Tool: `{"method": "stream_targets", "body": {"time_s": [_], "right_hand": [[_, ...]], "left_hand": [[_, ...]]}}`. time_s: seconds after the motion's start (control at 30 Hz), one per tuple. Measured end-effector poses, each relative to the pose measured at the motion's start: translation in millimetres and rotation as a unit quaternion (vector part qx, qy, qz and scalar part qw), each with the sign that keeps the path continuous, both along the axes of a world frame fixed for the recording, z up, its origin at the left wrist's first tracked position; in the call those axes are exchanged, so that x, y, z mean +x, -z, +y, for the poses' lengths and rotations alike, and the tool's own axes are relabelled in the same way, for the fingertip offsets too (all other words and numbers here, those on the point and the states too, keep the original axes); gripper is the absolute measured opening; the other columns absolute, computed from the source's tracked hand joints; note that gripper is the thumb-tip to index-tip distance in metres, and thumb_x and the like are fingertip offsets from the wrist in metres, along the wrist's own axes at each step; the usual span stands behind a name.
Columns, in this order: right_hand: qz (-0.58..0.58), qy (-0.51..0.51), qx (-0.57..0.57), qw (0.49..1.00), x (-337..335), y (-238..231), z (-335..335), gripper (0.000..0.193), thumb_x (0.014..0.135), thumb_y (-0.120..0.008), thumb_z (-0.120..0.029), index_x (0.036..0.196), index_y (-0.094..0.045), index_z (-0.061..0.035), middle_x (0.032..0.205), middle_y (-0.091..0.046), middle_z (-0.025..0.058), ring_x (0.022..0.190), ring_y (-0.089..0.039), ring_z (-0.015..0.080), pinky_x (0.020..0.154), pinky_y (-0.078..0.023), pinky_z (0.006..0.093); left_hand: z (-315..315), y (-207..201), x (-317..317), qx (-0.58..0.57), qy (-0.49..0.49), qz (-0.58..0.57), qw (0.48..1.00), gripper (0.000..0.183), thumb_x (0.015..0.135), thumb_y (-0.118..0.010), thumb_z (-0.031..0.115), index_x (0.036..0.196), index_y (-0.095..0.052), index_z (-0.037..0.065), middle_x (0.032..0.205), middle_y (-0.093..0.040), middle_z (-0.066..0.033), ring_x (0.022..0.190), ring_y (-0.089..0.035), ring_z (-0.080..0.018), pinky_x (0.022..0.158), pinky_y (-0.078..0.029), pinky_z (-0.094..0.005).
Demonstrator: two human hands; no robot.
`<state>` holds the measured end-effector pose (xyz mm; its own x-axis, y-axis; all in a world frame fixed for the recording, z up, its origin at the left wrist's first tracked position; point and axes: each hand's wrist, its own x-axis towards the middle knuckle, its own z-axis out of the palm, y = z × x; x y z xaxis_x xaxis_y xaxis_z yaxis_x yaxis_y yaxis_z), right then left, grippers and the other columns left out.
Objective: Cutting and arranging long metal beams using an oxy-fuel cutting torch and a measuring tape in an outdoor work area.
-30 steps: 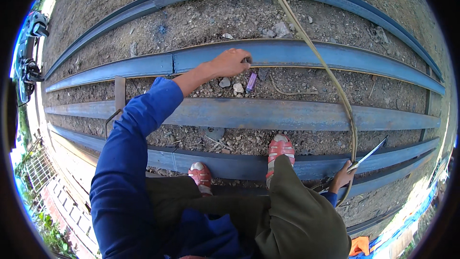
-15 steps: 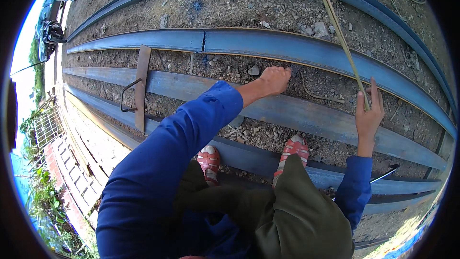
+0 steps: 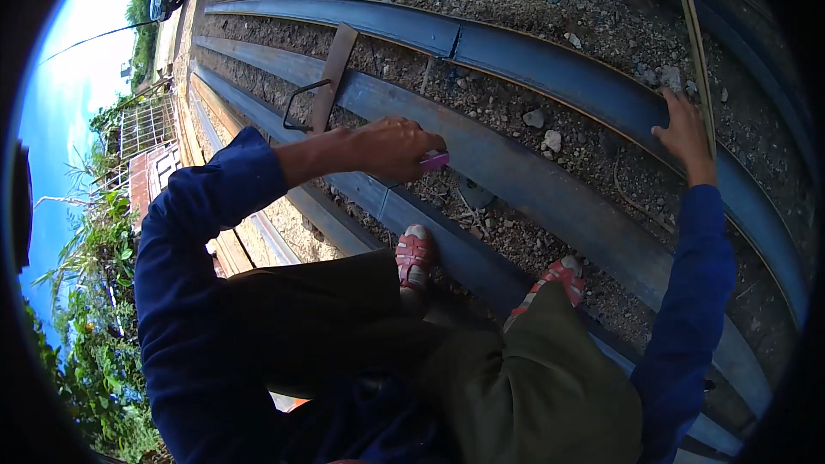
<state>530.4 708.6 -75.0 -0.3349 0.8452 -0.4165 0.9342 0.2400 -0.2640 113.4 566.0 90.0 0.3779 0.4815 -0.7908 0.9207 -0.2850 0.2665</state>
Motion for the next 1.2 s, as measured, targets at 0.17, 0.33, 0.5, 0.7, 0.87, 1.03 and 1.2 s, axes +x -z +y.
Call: {"method": "stream_targets", "body": {"time_s": [0.17, 0.33, 0.5, 0.7, 0.87, 1.03, 1.2], "right_hand": [[0.01, 0.011, -0.039, 0.999, 13, 32, 30, 0.068, 0.075, -0.077, -0.01, 0.136, -0.048, -0.0044, 0.137, -0.05, 0.0198, 0.125, -0.049, 0.0363, 0.103, -0.043, 0.0465], [-0.017, 0.006, -0.079, 0.997, 3, 48, 49, 0.067, 0.078, -0.075, -0.009, 0.138, -0.046, -0.0045, 0.138, -0.049, 0.0201, 0.127, -0.047, 0.0361, 0.104, -0.042, 0.0457], [0.032, -0.035, 0.083, 0.995, 13, 25, -5, 0.064, 0.086, -0.065, -0.008, 0.144, -0.039, -0.0114, 0.145, -0.04, 0.0184, 0.133, -0.04, 0.0357, 0.108, -0.036, 0.0445], [0.072, -0.043, 0.124, 0.989, -16, -70, -107, 0.053, 0.09, -0.06, -0.012, 0.141, -0.044, -0.0089, 0.141, -0.043, 0.0185, 0.133, -0.039, 0.0365, 0.109, -0.032, 0.0443], [0.019, -0.078, 0.032, 0.996, -23, -118, -166, 0.049, 0.09, -0.059, -0.014, 0.137, -0.048, -0.0053, 0.136, -0.047, 0.0215, 0.128, -0.043, 0.0383, 0.106, -0.034, 0.0465], [0.044, -0.073, -0.044, 0.995, -60, -140, -206, 0.047, 0.089, -0.059, -0.012, 0.134, -0.049, -0.0011, 0.133, -0.05, 0.0233, 0.126, -0.045, 0.0401, 0.104, -0.036, 0.0469], [0.092, -0.084, -0.097, 0.987, -74, -123, -243, 0.048, 0.087, -0.061, -0.012, 0.132, -0.05, 0.0019, 0.127, -0.054, 0.0248, 0.12, -0.05, 0.0421, 0.1, -0.04, 0.0462]], "left_hand": [[-116, -34, -100, -0.056, -0.154, 0.068, 0.984, 0.019, 0.084, -0.056, 0.015, 0.098, -0.063, 0.005, 0.084, -0.066, -0.021, 0.085, -0.066, -0.0379, 0.074, -0.05, -0.0482], [-241, 14, -121, 0.04, -0.363, 0.059, 0.929, 0.012, 0.083, -0.055, 0.009, 0.093, -0.06, 0.004, 0.087, -0.064, -0.0211, 0.088, -0.063, -0.0396, 0.072, -0.048, -0.0484], [-354, 85, -129, 0.109, -0.547, 0.023, 0.83, 0.01, 0.085, -0.058, 0.012, 0.091, -0.057, 0.004, 0.086, -0.062, -0.0198, 0.088, -0.062, -0.04, 0.072, -0.047, -0.0465], [-490, 107, -138, 0.145, -0.726, 0.064, 0.67, 0.025, 0.088, -0.063, 0.017, 0.108, -0.054, 0.004, 0.099, -0.062, -0.0193, 0.092, -0.062, -0.0376, 0.076, -0.048, -0.0443], [-494, 101, -145, 0.12, -0.771, 0.055, 0.623, 0.023, 0.09, -0.058, 0.014, 0.109, -0.053, 0.001, 0.1, -0.063, -0.0209, 0.094, -0.062, -0.0357, 0.082, -0.048, -0.043], [-571, 157, -182, 0.112, -0.806, 0.085, 0.574, 0.021, 0.09, -0.057, 0.012, 0.107, -0.056, 0.0, 0.084, -0.062, -0.0096, 0.071, -0.057, -0.0181, 0.065, -0.047, -0.0323], [-615, 203, -175, 0.042, -0.813, 0.023, 0.581, 0.032, 0.087, -0.058, 0.016, 0.116, -0.058, 0.002, 0.105, -0.065, -0.0228, 0.102, -0.061, -0.0396, 0.09, -0.047, -0.0441]]}}
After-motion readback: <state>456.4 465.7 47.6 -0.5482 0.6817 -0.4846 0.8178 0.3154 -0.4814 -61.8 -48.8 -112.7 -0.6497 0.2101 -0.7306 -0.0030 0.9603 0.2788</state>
